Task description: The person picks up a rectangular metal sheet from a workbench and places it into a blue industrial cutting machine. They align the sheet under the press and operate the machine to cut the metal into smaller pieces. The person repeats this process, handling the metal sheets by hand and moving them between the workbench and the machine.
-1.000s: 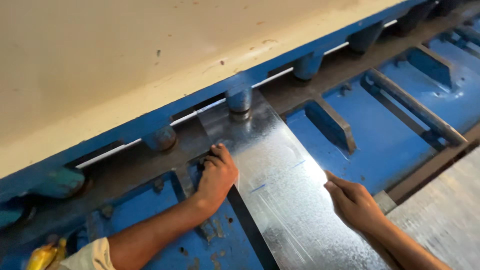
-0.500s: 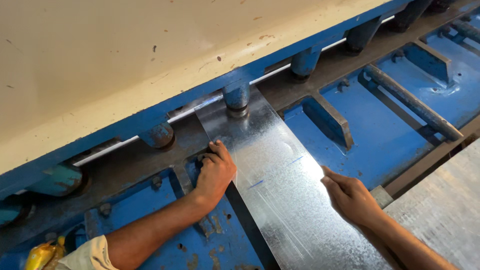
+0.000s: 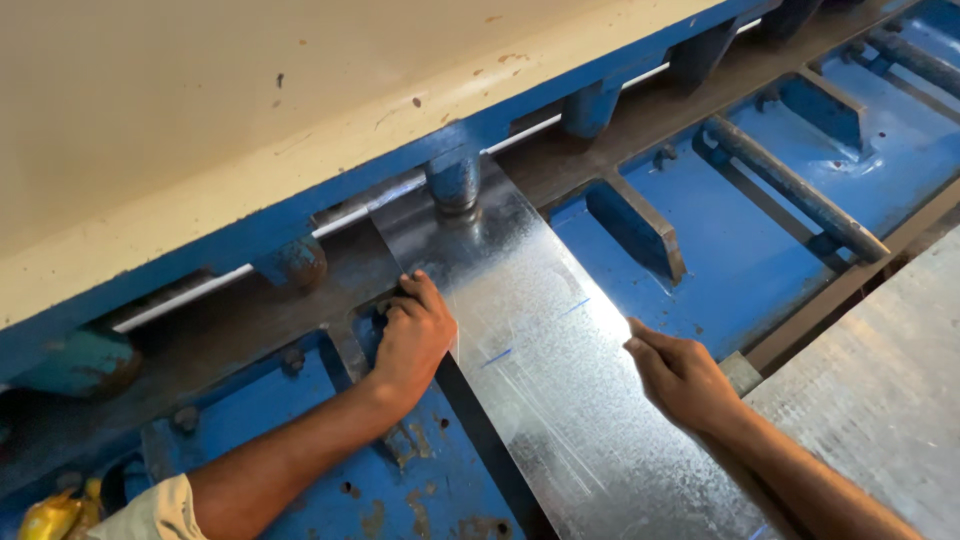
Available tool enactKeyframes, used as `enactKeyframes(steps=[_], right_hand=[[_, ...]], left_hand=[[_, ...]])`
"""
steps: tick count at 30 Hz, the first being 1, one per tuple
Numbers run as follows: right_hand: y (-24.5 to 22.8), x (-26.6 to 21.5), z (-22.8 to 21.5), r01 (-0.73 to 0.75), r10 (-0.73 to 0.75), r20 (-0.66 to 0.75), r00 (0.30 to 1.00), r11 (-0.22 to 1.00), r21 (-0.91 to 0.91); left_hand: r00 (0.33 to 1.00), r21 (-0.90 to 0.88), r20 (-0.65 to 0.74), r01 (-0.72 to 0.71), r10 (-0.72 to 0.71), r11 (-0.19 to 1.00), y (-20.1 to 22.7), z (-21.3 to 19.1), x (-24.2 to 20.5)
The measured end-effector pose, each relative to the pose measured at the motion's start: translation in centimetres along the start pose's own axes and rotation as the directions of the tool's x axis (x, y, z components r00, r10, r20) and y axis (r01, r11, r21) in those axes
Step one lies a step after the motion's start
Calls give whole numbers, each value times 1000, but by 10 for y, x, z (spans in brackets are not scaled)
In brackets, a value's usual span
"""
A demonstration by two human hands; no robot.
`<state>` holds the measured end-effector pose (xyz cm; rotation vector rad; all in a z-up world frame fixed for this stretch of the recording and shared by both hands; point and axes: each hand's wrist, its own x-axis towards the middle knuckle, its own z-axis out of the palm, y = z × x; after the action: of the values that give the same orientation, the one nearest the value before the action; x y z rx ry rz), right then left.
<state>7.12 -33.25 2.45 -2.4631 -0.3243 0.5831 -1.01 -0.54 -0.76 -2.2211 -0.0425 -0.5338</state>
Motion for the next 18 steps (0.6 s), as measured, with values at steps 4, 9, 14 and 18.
enactKeyframes(steps=[4,9,14,18], right_hand=[[-4,1,5,239,-213,-150,965,953,185],[-35,6,1,-22,28,-67,997,995,94],[-88,67,2,271,-274,-102,956,961,-49],[-136,113,-9,122,-197,-177,964,923,-364]], left_hand=[[998,-126,50,31,-25,992,-19,-16,-1],[995,-237,95,-2,25,972,-33,-48,-10],[999,-330,-35,-26,15,944,-25,-61,-19],[998,-374,-55,-26,5,927,-26,-57,-16]])
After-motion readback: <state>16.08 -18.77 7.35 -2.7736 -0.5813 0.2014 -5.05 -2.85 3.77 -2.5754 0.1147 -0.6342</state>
